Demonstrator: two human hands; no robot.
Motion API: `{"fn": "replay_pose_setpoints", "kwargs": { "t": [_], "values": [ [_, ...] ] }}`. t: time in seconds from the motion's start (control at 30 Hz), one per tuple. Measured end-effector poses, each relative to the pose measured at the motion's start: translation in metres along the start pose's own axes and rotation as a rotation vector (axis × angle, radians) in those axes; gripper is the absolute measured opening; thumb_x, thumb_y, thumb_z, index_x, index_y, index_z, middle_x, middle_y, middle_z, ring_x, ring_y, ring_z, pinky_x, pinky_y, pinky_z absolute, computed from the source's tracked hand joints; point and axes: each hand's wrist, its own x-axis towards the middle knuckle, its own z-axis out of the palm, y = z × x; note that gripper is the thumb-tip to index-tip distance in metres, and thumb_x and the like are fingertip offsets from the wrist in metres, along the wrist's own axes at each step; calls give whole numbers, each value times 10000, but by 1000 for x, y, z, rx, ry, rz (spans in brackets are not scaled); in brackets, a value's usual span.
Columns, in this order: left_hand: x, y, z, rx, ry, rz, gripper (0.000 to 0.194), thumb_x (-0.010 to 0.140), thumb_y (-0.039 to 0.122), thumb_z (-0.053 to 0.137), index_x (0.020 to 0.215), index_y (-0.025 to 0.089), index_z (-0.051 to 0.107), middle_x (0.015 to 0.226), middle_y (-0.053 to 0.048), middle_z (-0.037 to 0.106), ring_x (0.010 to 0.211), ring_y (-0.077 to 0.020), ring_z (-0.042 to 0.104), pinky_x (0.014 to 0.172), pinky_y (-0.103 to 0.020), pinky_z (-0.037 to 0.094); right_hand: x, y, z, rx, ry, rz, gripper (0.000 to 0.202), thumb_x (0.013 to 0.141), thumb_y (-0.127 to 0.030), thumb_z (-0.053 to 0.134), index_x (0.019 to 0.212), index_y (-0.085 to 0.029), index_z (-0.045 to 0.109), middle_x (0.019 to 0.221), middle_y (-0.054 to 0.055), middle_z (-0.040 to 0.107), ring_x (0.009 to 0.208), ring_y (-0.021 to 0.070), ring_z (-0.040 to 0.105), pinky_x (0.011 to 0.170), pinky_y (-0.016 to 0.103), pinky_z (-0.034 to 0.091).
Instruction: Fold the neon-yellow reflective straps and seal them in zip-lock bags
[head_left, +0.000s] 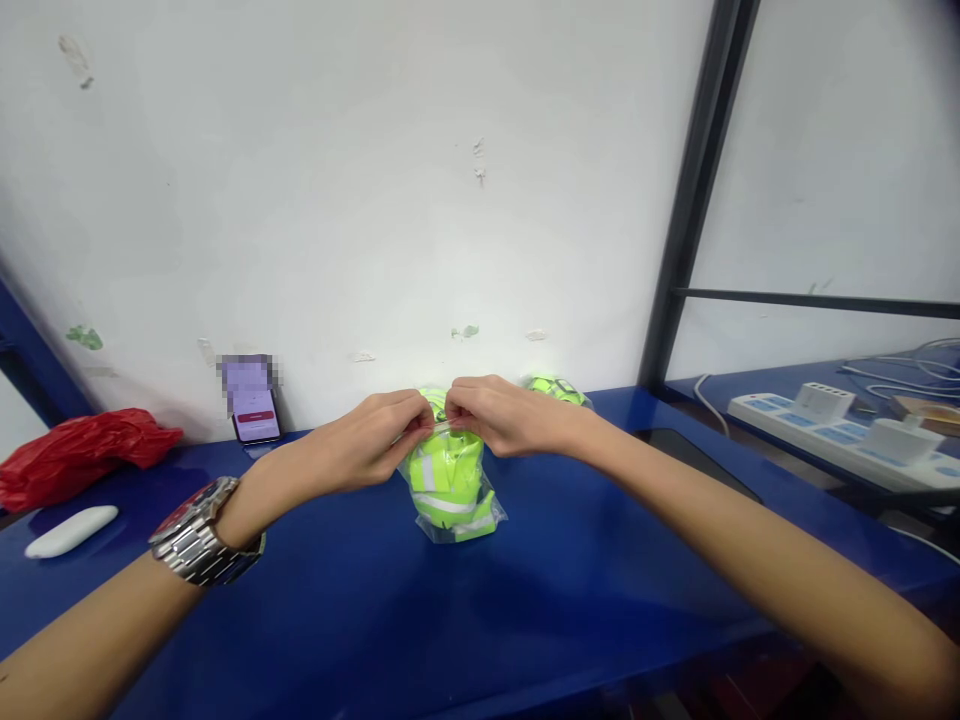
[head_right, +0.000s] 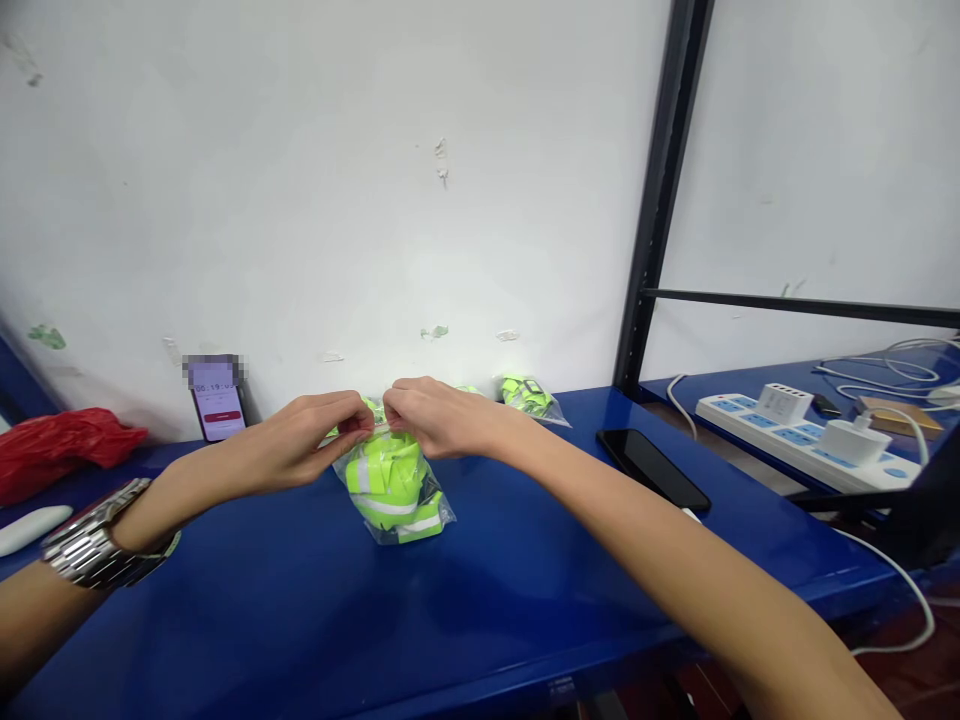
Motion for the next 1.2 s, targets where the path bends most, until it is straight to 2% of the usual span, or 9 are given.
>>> {"fn": "replay_pose_setpoints", "kwargs": {
  "t": [0.3, 0.63, 0.77, 0.93, 1.07, 1.2],
  "values": [
    [-4, 0, 4, 54, 16, 42, 191, 968, 231, 335, 843, 175, 468, 731, -17, 508, 611, -137, 433, 586, -283, 340, 2, -5, 3, -52, -6, -1, 87, 895, -126, 401, 833, -159, 451, 745, 25, 470, 649, 138, 375, 616, 279, 307],
    [3, 5, -1, 15, 15, 21, 178, 948, 261, 386, 846, 174, 503, 756, -23, 544, 648, -142, 483, 615, -278, 372, 4, -6, 4, -64, 24, 28, 111, 900, -118, 431, 809, -156, 483, 773, 41, 516, 684, 139, 427, 625, 275, 326],
    [5, 6, 0, 39, 4, 21, 205, 963, 262, 355, 815, 175, 466, 725, -17, 522, 615, -133, 454, 588, -278, 354, 5, -12, 8, -137, 39, 78, 87, 831, -68, 470, 799, -148, 483, 776, 48, 523, 667, 133, 418, 596, 267, 303],
    [7, 10, 5, 62, 17, 18, 214, 961, 247, 320, 779, 189, 416, 704, -18, 500, 577, -133, 417, 557, -285, 335, 13, -23, 20, -318, 84, 284, 146, 682, -31, 508, 783, -134, 534, 766, 63, 562, 612, 129, 384, 545, 277, 228],
    [6, 5, 9, 112, 35, -19, 229, 968, 272, 308, 788, 186, 419, 717, -23, 498, 586, -141, 439, 547, -284, 326, 16, -21, 26, -383, 117, 322, 197, 639, -8, 492, 780, -118, 574, 759, 81, 592, 641, 145, 426, 568, 285, 240],
    [0, -6, 12, 133, 24, -50, 200, 971, 280, 322, 835, 186, 435, 734, -18, 501, 605, -144, 466, 557, -272, 335, 11, -14, 25, -289, 153, 316, 195, 670, 12, 482, 772, -126, 574, 779, 68, 600, 665, 138, 458, 574, 265, 265]
  ]
}}
